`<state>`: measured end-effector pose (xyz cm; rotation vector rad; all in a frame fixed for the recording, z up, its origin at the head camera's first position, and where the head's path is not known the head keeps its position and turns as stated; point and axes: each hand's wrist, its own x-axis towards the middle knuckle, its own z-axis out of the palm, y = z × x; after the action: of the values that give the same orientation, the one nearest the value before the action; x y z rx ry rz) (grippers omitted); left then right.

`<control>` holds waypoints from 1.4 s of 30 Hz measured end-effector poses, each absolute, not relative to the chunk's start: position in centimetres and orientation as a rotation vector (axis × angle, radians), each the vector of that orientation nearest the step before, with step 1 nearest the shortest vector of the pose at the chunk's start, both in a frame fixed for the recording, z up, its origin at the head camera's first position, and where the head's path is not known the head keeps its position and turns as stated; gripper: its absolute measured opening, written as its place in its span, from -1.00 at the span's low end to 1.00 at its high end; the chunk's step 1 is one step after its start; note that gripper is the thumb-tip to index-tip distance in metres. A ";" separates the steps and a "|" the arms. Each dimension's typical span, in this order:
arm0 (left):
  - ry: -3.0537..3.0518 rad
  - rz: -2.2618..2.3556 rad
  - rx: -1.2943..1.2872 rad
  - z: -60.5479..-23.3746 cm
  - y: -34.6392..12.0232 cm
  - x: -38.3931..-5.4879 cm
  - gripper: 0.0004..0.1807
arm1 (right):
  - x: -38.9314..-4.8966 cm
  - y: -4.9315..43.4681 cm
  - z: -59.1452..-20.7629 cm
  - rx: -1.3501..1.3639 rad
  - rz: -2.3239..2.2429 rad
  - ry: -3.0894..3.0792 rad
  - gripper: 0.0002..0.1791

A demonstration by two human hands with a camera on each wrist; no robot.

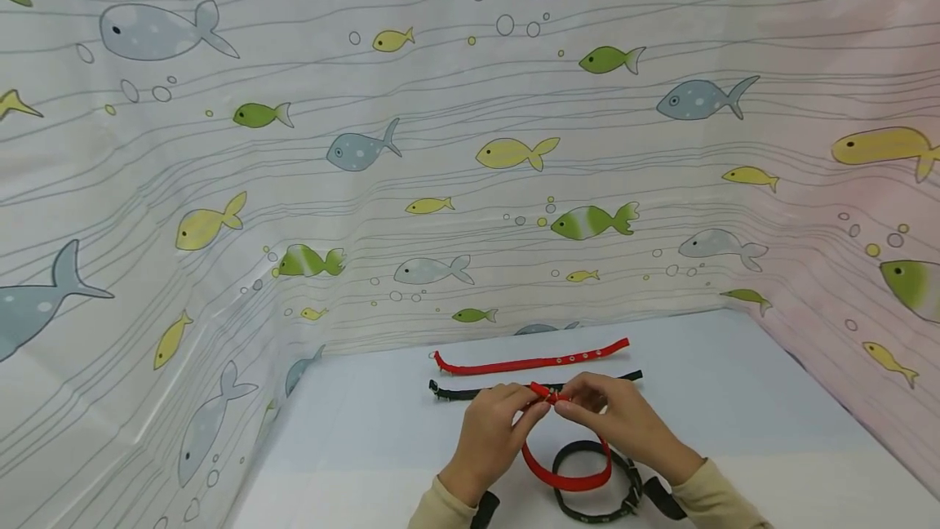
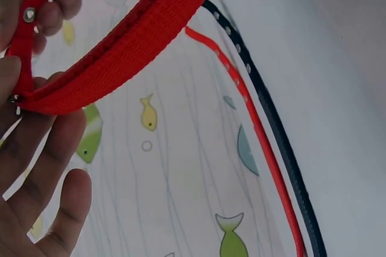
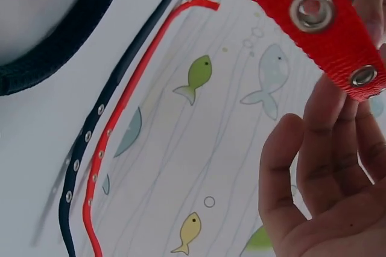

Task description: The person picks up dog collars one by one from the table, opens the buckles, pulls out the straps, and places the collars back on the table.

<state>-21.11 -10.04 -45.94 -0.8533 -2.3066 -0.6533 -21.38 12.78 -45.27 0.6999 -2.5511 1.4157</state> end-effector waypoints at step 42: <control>-2.346 -0.640 -0.468 -45.9 -15.4 -23.7 -0.62 | -24.3 16.3 -46.4 0.560 1.232 -2.471 -0.66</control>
<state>-23.67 -15.35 -45.92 -0.4683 -2.3461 -0.6403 -24.32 16.32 -46.39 0.5602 -2.4713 1.2318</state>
